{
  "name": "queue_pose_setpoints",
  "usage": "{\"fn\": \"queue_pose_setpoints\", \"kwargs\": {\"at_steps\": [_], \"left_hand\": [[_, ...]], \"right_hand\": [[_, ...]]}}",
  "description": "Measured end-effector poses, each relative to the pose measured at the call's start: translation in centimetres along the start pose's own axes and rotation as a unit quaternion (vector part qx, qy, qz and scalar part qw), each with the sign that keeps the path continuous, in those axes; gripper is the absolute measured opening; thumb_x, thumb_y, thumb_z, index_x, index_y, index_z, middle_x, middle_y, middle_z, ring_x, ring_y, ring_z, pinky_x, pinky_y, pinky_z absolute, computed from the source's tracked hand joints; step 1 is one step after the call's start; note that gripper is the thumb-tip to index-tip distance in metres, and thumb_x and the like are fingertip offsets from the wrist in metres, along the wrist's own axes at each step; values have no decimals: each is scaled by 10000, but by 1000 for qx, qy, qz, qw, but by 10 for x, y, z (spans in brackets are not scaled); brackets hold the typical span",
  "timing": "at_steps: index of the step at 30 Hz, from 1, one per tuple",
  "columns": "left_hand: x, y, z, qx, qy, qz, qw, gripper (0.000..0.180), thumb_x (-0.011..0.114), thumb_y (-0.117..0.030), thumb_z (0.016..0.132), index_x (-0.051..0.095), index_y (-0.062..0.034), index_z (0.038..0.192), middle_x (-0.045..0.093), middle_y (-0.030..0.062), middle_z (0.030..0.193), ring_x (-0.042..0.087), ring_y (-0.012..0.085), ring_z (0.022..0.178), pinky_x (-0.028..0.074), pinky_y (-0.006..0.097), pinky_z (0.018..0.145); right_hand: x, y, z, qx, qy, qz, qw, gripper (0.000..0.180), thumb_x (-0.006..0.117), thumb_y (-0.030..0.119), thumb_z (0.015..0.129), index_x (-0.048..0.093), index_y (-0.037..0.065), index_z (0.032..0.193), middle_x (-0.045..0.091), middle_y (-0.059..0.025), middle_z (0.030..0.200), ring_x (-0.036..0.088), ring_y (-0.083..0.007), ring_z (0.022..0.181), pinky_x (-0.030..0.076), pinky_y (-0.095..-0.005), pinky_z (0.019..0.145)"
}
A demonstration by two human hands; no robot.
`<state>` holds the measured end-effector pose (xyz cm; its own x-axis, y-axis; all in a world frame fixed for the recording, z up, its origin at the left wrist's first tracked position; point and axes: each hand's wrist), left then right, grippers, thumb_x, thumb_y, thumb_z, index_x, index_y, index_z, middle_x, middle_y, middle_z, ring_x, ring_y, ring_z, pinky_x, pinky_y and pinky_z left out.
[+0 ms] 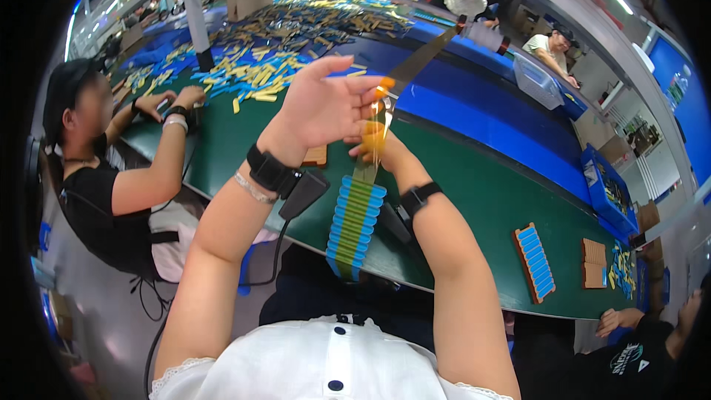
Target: The recorder is manually assembling components, likely battery cells, into a jig and securing them with tape on an assembly line.
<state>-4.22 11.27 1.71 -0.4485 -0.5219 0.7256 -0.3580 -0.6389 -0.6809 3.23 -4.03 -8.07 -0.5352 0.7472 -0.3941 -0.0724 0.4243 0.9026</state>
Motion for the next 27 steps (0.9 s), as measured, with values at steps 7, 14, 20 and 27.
{"fn": "queue_pose_setpoints", "kwargs": {"at_steps": [7, 14, 20, 27], "left_hand": [[7, 21, 2, -29, -32, 9, 999, 538, 500, -424, 922, 619, -2, 1234, 673, 81, 1090, 608, 220, 998, 446, 430, 950], [28, 50, 17, -52, 7, -43, 998, 487, 521, -405, 905, 636, -22, 1185, 715, 79, 1020, 660, 216, 892, 481, 451, 914], [42, 176, -71, -48, 102, 11, 994, 796, 642, -406, 816, 400, -13, 1464, 515, 132, 1399, 526, 261, 1206, 414, 460, 1024], [3, 149, -2, -322, 111, -18, 940, 902, 221, -726, 955, 561, 32, 1305, 666, 199, 1181, 644, 380, 1065, 460, 541, 984]], "right_hand": [[-9, 8, -172, -164, 112, 201, 959, 407, 714, 135, 888, 604, -1, 1255, 674, -72, 1142, 632, -157, 1043, 487, -316, 929], [7, 15, -222, -155, -62, 233, 958, 284, 714, 5, 845, 666, -9, 1125, 694, -33, 936, 635, -101, 815, 513, -243, 774], [38, -39, -344, -138, -51, 3, 989, 170, 746, 67, 831, 725, 16, 991, 728, -58, 887, 658, -102, 781, 523, -271, 755], [37, -32, -382, -188, -56, 17, 980, 167, 750, 80, 808, 719, 19, 961, 703, -117, 876, 695, -255, 803, 532, -322, 724]]}}
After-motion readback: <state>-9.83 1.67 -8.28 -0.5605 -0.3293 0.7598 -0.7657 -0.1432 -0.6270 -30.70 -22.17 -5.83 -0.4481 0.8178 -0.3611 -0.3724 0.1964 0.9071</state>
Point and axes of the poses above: each hand's wrist, its own z-axis towards the middle knuckle, its own x-axis out of the palm, y = z × x
